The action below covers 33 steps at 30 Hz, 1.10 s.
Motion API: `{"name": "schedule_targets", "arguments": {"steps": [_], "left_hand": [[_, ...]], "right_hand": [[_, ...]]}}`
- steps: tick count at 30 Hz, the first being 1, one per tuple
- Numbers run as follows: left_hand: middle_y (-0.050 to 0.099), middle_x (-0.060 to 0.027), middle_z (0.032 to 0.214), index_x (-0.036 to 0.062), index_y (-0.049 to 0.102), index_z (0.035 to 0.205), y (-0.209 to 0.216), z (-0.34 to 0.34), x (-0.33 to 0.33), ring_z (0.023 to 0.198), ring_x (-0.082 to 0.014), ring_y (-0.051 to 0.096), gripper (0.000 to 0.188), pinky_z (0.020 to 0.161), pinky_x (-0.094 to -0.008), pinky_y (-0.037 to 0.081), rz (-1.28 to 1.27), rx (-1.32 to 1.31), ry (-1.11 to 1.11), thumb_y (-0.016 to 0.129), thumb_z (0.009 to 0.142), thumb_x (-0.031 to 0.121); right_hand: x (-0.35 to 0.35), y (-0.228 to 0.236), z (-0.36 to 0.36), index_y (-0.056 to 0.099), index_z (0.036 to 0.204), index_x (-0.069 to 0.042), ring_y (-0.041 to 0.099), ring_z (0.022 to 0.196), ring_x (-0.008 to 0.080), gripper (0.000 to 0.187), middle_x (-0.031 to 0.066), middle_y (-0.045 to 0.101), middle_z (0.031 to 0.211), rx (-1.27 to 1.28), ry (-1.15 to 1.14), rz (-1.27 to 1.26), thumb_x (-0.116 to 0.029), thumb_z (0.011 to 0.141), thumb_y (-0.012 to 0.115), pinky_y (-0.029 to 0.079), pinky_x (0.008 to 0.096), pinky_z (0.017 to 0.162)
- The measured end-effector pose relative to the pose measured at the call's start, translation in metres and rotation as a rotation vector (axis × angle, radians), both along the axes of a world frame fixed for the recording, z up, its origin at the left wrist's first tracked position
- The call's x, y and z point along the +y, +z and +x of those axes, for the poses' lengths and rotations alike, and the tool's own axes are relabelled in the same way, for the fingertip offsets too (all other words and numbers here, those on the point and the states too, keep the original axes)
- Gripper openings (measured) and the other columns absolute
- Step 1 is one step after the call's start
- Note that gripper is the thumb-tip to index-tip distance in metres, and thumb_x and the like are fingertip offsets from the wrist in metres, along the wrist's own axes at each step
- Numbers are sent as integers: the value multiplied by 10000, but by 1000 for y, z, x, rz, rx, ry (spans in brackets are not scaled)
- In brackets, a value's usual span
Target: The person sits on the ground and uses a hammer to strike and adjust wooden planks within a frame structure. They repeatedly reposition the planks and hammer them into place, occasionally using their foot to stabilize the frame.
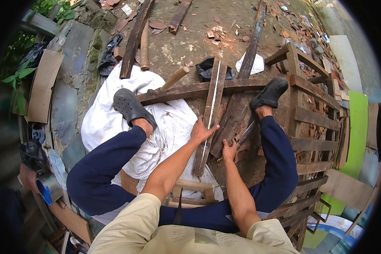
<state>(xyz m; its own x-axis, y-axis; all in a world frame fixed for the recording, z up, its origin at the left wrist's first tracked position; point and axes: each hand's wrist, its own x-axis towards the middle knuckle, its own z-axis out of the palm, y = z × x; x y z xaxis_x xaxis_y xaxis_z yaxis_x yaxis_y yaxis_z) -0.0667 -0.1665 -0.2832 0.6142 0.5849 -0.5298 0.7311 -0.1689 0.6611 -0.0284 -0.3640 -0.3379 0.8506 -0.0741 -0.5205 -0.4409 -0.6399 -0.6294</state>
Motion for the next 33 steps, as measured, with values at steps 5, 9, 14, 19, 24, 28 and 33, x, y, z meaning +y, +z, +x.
{"name": "schedule_targets", "arguments": {"steps": [5, 9, 14, 19, 24, 28, 33], "left_hand": [[541, -344, 1299, -79, 187, 1455, -15, -5, -4, 1209, -459, 560, 1140, 1007, -458, 481, -76, 133, -85, 832, 711, 496], [552, -335, 1286, -72, 233, 1435, -6, -29, -10, 1184, -460, 568, 1036, 994, -464, 483, 77, 29, 24, 825, 715, 380], [565, -321, 1258, -52, 290, 1420, 29, -90, 3, 1156, -463, 584, 952, 982, -476, 478, 129, -298, 65, 808, 714, 321], [560, -320, 1237, -74, 287, 1414, 64, -129, 45, 1132, -458, 592, 963, 969, -474, 475, 281, -514, 288, 812, 707, 316], [513, -278, 1289, -45, 289, 1434, 63, -166, 98, 1198, -397, 539, 910, 1035, -432, 412, 387, -422, 500, 782, 726, 248], [517, -250, 1288, -45, 369, 1390, 76, -167, 124, 1209, -381, 522, 842, 1034, -415, 405, 131, -318, 619, 770, 717, 262], [569, -223, 1251, -45, 455, 1315, 51, -163, 135, 1182, -355, 555, 744, 1040, -399, 414, 38, -169, 548, 763, 729, 295]], "right_hand": [[34, 37, 4, 484, 1398, 12, 522, 1277, 389, 612, 231, 575, 1340, -187, 72, -160, -223, 873, 695, 383, 442, 1088], [72, 76, 21, 510, 1354, 21, 537, 1242, 378, 535, 216, 591, 1302, -481, 75, 2, -210, 898, 668, 390, 447, 1066], [112, 89, 40, 498, 1372, 7, 576, 1185, 292, 501, 172, 599, 1287, -414, 13, 290, -221, 947, 637, 433, 400, 1018], [213, 142, 32, 466, 1408, -8, 598, 1138, 244, 582, 168, 576, 1290, -343, 198, 598, -321, 962, 670, 521, 361, 900], [310, 198, 34, 452, 1462, -95, 369, 1374, 404, 747, 208, 445, 1431, -1107, 941, 17, -370, 831, 741, 201, 584, 1153], [338, 183, 65, 543, 1388, -108, 321, 1438, 370, 606, 166, 523, 1379, -1176, 1490, -634, -329, 843, 684, 115, 663, 1168], [330, 179, 97, 698, 1092, -128, 569, 1107, 277, 427, 83, 681, 1044, -895, 1536, -530, -464, 831, 719, 348, 521, 994]]}}
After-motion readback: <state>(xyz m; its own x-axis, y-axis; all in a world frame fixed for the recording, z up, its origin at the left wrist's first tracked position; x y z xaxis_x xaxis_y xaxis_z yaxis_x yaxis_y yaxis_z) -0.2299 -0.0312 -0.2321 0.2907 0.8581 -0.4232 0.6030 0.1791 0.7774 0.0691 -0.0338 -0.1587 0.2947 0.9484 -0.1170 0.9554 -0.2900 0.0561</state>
